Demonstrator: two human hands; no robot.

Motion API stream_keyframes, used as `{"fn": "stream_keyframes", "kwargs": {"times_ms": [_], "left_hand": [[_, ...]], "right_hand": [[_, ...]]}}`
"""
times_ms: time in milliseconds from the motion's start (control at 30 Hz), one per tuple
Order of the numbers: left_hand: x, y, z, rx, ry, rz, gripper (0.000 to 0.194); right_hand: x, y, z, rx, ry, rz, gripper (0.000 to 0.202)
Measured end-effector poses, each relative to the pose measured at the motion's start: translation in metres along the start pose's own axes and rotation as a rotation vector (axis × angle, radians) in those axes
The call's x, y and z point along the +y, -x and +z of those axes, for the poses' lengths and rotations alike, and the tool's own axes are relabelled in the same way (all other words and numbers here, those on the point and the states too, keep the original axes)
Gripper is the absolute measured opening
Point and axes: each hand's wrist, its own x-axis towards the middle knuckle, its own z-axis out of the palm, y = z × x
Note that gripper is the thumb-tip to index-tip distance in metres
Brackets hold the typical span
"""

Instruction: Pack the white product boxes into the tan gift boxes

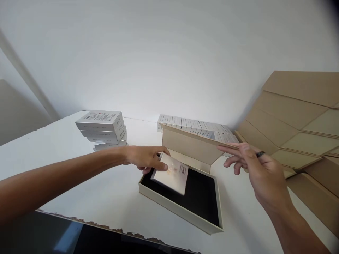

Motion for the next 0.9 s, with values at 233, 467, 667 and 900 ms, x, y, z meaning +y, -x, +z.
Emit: {"fn": "stream_keyframes", "kwargs": {"times_ms": [233, 467, 667, 900], "left_hand": [[0.018, 0.026, -0.004, 0.304, -0.614, 0.002, 0.049], [0.023, 0.022, 0.026, 0.087, -1.042, 0.229, 0.066], [0.005, 0.003, 0.042, 0.081, -1.245, 0.172, 0.085], [0.014, -0.013, 0.048, -0.060, -1.207, 0.236, 0.095]], "right_hand": [[0.006, 0.004, 0.008, 0.022, 0.030, 0.042, 0.051], [0.014, 0.005, 0.009, 0.030, 0.087, 0.079, 0.054], [0.016, 0.009, 0.008, 0.028, 0.167, 0.073, 0.052], [0.022, 0.005, 0.010, 0.020, 0.141, 0.015, 0.050]]}}
